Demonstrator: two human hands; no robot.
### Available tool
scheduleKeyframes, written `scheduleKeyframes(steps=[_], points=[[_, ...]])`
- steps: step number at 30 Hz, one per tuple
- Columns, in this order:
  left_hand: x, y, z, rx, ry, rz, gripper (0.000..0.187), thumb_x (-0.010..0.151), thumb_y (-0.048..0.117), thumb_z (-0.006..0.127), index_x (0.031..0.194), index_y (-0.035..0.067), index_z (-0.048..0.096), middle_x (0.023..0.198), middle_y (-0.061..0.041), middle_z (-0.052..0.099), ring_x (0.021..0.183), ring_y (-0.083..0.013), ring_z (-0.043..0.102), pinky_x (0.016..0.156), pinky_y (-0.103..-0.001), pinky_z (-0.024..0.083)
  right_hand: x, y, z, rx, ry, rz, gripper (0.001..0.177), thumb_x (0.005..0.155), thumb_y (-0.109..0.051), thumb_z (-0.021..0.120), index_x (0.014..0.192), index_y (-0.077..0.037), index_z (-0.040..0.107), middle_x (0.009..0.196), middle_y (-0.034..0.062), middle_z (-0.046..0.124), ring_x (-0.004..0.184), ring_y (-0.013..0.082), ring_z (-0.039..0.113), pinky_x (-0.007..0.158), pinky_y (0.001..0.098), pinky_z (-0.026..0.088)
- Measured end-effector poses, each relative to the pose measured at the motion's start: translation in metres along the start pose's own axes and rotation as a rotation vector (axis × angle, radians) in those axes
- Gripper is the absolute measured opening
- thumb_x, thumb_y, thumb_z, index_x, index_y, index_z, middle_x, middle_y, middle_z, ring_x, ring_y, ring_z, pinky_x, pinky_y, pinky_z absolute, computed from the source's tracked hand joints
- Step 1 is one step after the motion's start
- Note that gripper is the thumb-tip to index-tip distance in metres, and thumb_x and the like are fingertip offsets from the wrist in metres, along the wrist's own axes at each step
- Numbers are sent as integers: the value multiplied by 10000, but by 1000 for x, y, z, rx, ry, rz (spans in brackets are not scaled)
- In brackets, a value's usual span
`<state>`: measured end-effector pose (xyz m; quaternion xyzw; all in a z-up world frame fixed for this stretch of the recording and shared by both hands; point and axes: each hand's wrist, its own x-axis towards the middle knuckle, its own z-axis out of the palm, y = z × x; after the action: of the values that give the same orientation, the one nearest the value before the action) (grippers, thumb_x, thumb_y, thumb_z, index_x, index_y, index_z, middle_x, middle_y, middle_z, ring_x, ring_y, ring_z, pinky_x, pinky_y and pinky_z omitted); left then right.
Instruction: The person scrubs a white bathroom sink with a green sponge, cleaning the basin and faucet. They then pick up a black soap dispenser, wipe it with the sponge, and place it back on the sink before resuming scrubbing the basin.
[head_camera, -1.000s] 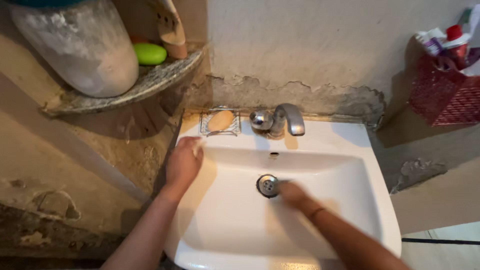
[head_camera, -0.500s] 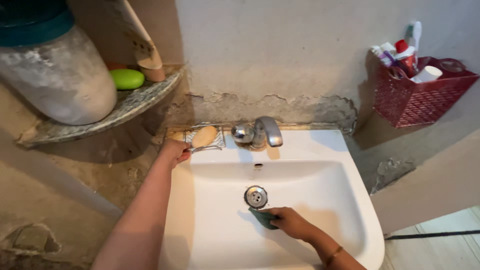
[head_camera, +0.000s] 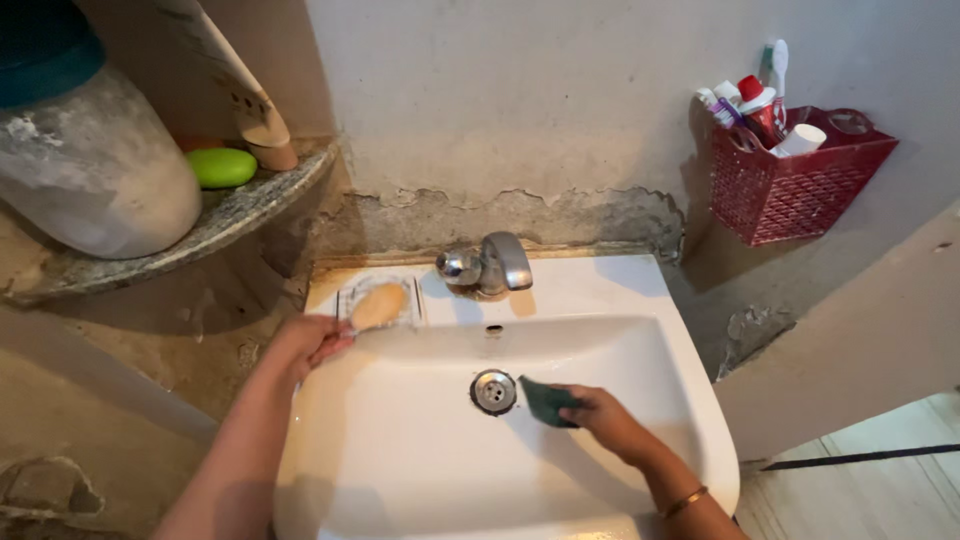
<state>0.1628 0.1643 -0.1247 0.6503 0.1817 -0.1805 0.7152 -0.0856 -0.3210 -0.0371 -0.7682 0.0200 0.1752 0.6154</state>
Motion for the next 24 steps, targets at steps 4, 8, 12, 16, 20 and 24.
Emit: scheduleKeyframes(steps=[4,8,12,16,20,24], points=[[-68,-16,18,113,-18,-54,176,886,-52,662,1045,-86,730,981,-168,759,826,-221,753,748,-285,643,-7,9,-42,33,113,-56,423,906,12,605,1324,22,666,1136,75,749,1049,159,647,988,290,475],[-98,-31,87,140,-259,22,189,902,28,665,1057,-42,748,982,-159,768,839,-208,758,735,-289,630,-9,18,-82,97,327,-45,397,919,6,580,1310,34,645,1153,63,735,1078,156,645,1001,293,473],[-82,-51,204,108,-341,57,154,949,68,653,1001,-45,744,965,-174,749,806,-222,741,717,-306,635,-21,26,-122,253,482,-201,322,952,6,591,1261,63,663,1132,82,721,1050,179,634,974,315,490],[-38,-58,317,-22,-316,131,83,935,11,671,923,-61,710,894,-111,717,783,-194,711,690,-300,636,-50,29,-145,391,595,-297,330,949,22,585,1273,57,640,1171,72,703,1084,178,633,965,320,487],[23,-42,389,553,-264,497,81,896,4,655,928,-7,728,886,-59,734,771,-151,697,640,-296,591,-98,21,-161,459,667,-205,395,941,9,581,1334,23,613,1207,85,696,1108,182,644,987,324,487],[63,-30,405,1123,-155,679,133,872,147,688,966,70,741,891,-52,747,780,-195,717,662,-340,584,-133,16,-172,414,693,-188,412,941,-8,575,1349,41,611,1248,94,691,1139,172,631,1016,330,461]])
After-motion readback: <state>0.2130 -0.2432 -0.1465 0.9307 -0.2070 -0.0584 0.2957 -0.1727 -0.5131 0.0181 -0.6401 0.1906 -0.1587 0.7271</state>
